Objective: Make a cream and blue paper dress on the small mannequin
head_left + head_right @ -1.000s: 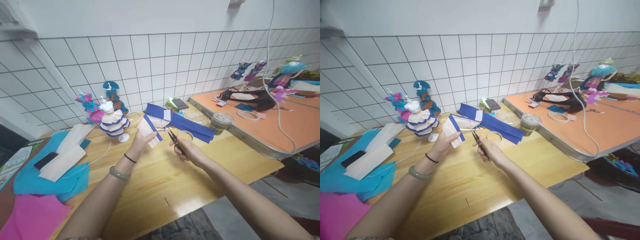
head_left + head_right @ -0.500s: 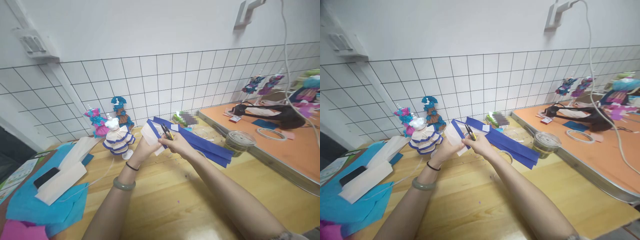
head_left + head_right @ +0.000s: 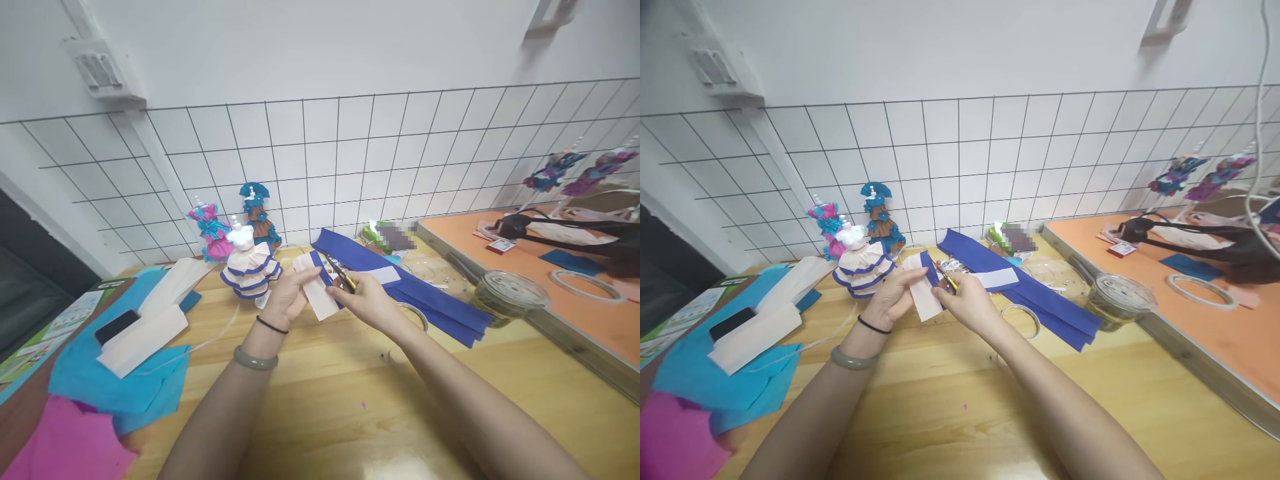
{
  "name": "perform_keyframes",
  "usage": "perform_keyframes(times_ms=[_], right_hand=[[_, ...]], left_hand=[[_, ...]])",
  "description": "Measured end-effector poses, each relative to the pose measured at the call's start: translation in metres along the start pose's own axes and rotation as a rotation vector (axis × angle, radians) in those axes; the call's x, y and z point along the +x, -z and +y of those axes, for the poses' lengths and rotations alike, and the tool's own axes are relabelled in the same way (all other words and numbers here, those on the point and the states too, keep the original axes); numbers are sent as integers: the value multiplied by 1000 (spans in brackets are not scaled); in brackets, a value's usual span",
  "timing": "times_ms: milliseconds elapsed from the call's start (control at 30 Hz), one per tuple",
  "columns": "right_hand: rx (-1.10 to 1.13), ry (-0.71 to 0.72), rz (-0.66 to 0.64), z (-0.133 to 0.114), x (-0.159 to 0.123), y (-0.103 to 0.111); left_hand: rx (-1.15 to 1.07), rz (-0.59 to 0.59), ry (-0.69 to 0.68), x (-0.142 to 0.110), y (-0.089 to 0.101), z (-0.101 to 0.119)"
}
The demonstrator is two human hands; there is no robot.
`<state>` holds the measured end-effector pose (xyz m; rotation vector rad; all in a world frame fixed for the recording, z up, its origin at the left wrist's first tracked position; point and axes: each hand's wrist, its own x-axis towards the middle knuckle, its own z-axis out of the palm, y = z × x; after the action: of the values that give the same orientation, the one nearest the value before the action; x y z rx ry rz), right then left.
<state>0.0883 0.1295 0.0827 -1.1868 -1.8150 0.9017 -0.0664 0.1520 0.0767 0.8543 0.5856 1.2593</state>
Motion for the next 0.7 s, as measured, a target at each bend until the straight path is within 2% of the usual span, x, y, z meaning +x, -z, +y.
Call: perform_keyframes(times_ms=[67, 167, 300, 400, 467, 567, 633, 700], right_hand=[[19, -35, -23, 0, 0, 4], [22, -124, -17, 1, 4, 21], [-30, -376, -63, 13, 13, 51], [116, -504, -95, 26, 19, 62], [311, -527, -143, 32, 22, 62], [569, -482, -214, 37, 25, 56], [624, -434, -181, 39, 27, 52], [635, -387, -93, 39, 29, 50]], left_hand=[[-70, 38, 113, 2, 2, -11], [-196, 95, 266, 3, 0, -34], [-203, 51, 319, -4, -17, -55], [-168, -60, 256, -16, -34, -56], [-132, -117, 248, -23, -42, -54], [-73, -151, 297, -30, -49, -53], [-44, -135, 339, -33, -52, -55], [-13, -120, 381, -36, -54, -58]])
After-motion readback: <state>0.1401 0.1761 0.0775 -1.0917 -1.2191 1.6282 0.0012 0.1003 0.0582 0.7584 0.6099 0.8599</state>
